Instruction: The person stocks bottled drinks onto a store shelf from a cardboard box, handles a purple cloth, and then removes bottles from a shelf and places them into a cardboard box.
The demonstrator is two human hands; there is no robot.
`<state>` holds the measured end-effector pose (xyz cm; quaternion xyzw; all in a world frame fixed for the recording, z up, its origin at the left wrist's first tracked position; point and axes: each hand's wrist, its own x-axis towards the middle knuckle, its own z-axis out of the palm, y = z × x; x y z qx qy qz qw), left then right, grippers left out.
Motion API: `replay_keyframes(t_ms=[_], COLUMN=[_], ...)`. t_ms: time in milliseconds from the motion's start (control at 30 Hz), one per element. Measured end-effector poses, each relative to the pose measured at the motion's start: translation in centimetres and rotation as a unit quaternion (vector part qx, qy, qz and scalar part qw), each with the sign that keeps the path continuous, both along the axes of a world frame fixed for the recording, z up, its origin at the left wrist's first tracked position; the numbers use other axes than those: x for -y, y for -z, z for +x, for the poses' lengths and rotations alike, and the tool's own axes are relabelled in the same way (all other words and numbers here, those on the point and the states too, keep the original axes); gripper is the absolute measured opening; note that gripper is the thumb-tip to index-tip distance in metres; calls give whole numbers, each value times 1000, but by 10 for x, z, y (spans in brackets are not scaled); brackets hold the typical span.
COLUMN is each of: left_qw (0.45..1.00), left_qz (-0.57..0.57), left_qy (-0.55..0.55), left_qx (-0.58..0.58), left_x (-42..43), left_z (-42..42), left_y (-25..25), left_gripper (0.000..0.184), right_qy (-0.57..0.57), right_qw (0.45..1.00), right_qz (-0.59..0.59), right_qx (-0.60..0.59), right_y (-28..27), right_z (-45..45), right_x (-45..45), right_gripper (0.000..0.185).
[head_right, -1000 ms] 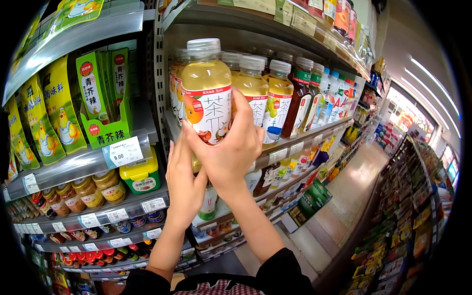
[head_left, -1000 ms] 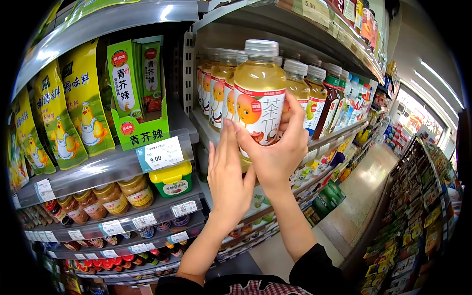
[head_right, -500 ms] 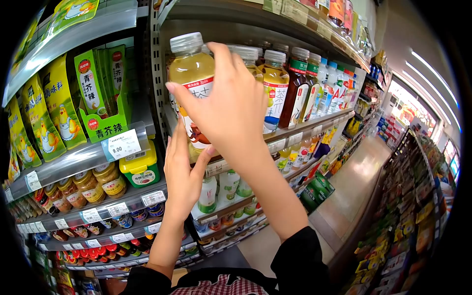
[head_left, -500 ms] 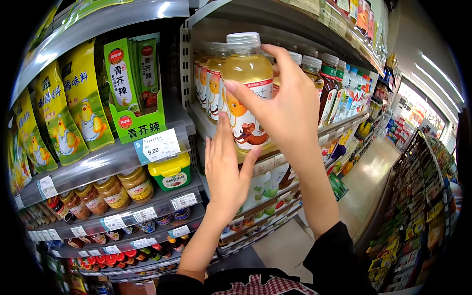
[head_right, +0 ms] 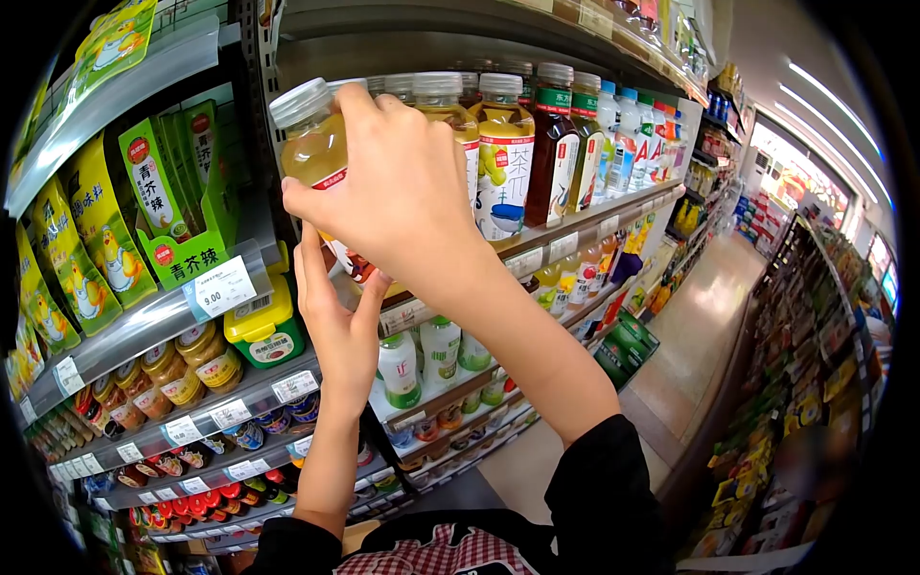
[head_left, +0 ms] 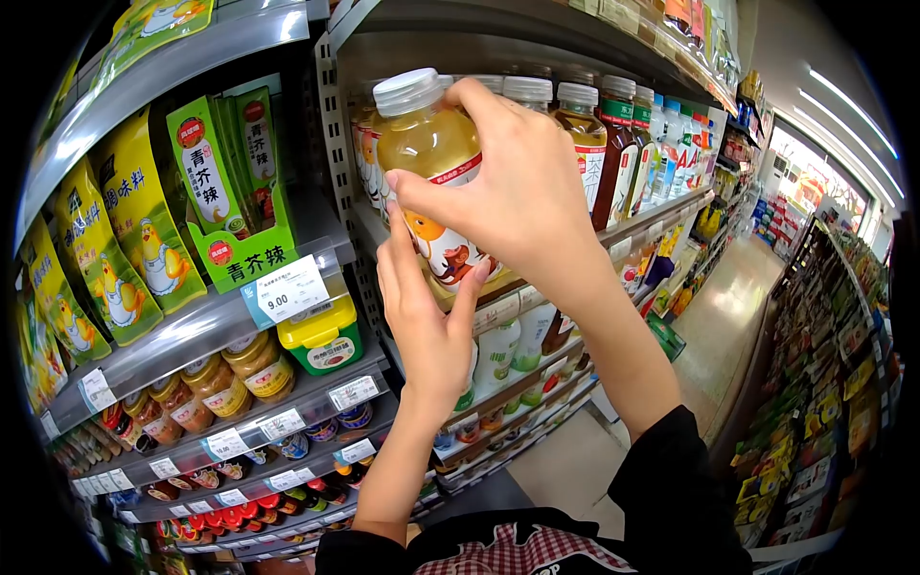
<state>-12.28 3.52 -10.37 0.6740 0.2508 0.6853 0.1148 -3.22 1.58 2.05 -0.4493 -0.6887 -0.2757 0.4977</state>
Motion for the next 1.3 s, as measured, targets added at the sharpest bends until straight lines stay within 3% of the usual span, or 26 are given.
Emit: replay_keyframes(t_ms=[300, 533, 667, 800, 900, 967, 1300], left_qw=[997, 995, 995, 992, 984, 987, 985], left_qz=[-2, 2, -1, -6, -1, -15, -91], left_qy=[-47, -78, -81, -100, -138, -109, -66], left_qx=[-60, -56, -63, -80, -110, -114, -132], left_x=[6, 2, 2, 4, 6, 1, 5], left_z=[2, 7, 6, 7, 8, 7, 3], left_y=[-10, -4, -3, -3, -8, -8, -15], left_gripper=[87, 88, 89, 91, 92, 92, 87], right_qy=[-13, -91, -99, -20, -23, -32, -46], right_qw=[997, 977, 983, 993, 996, 998, 996], right_qz=[23, 2, 16, 69, 45, 5, 21], right_qx=[-77, -195, -153, -98, -78, -54, -68], right_y=[22, 60, 90, 108, 116, 117, 128], right_z=[19, 24, 29, 27, 28, 26, 18], right_x=[16, 36, 34, 34, 26, 25, 7], right_gripper=[54, 50, 46, 56, 62, 63, 61])
